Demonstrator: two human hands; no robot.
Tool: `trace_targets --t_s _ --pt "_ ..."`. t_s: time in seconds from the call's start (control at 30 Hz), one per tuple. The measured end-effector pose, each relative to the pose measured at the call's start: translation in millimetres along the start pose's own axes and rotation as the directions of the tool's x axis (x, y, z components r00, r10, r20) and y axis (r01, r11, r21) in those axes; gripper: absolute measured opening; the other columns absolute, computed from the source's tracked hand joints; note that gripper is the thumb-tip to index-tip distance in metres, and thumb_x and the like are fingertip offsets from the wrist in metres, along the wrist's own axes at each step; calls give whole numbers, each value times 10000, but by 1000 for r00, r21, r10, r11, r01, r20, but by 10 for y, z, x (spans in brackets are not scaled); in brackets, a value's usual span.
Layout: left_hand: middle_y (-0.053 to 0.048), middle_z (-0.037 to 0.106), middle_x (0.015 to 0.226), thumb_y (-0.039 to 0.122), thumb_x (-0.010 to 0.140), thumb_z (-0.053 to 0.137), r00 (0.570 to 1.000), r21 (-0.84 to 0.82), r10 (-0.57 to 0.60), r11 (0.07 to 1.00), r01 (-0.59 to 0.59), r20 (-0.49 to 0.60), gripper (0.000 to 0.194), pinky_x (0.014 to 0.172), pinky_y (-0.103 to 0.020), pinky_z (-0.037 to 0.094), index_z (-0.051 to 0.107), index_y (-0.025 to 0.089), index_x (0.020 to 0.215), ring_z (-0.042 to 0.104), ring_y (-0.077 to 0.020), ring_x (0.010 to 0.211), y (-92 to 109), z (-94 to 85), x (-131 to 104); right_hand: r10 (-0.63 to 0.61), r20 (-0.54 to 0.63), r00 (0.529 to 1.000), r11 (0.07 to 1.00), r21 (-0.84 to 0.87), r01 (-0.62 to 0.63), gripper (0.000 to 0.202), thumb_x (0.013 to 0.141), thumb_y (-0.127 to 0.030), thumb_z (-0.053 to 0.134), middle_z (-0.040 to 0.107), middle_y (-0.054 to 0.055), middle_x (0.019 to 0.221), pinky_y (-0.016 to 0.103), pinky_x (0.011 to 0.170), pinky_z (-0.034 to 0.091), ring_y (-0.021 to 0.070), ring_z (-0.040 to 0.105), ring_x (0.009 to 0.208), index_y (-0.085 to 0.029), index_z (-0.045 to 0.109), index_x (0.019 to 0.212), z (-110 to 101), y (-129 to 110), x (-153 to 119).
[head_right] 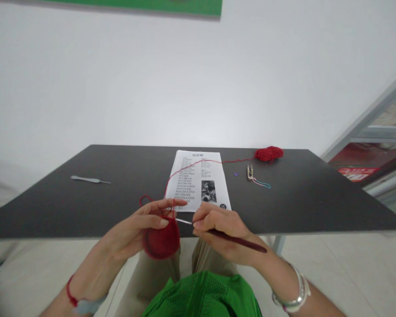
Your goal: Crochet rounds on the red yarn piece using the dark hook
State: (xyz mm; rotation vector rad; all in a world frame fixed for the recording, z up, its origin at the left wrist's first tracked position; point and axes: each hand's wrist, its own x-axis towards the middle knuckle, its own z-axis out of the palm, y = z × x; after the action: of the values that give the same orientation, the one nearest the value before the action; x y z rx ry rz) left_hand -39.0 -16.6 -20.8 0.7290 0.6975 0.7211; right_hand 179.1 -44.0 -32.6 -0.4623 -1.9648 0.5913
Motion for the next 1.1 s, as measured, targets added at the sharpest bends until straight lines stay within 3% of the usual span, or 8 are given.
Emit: trace_targets --t_s 0.23,0.4,0.5,0.6,0.67,0.83,0.93,1.1 --pt "-3 631 694 78 559 770 1000 39 -15 999 15 22 427 530 -163 394 749 144 980 548 -80 587 11 -15 23 62 27 998 996 66 -63 130 893 -92 577 620 22 810 235 555 459 112 569 657 -218 591 865 -61 -22 39" --pt "-16 632 696 108 549 768 993 117 -81 991 71 84 382 523 -172 375 760 142 929 512 -79 566 57 -62 53 237 73 969 938 243 -247 95 841 -139 674 667 32 803 236 555 483 120 605 662 -197 636 775 -172 18 115" --pt "-15 627 710 115 546 765 995 193 -51 981 34 84 391 527 -184 368 752 138 936 517 -86 576 64 -49 69 401 91 912 737 559 -380 99 798 -186 729 653 19 767 189 451 435 85 547 556 -182 635 768 -120 115 126" --pt "13 612 701 122 599 747 985 284 171 945 -165 1 409 544 -190 368 712 153 1005 527 -90 596 7 14 81 562 120 818 422 809 -408 147 791 -212 729 608 -22 676 161 383 436 65 491 477 -183 593 746 58 193 104" --pt "36 603 677 115 638 720 941 325 333 898 -295 -64 421 571 -195 385 673 168 1053 525 -89 597 -61 68 83 638 75 766 330 873 -360 144 783 -218 731 614 -28 664 218 434 539 80 506 499 -190 593 750 209 197 80" --pt "55 574 657 106 679 696 860 364 477 845 -392 -181 333 608 -191 416 659 168 1005 535 -87 631 -199 161 64 730 -198 654 425 881 -208 119 791 -197 728 644 -30 660 189 572 575 74 566 571 -190 624 732 464 81 47" --pt "56 577 659 115 666 725 892 294 423 883 -365 -161 336 634 -200 446 663 173 990 559 -90 639 -217 171 53 707 -245 664 479 856 -194 119 777 -196 743 661 -26 700 191 616 570 72 573 593 -191 634 728 485 46 46" --pt "41 614 682 152 637 774 941 148 312 945 -293 -129 400 627 -221 467 662 180 1020 596 -103 626 -202 139 44 693 -149 706 426 874 -234 123 794 -224 724 636 -27 674 226 576 557 89 557 571 -196 613 749 424 119 31"
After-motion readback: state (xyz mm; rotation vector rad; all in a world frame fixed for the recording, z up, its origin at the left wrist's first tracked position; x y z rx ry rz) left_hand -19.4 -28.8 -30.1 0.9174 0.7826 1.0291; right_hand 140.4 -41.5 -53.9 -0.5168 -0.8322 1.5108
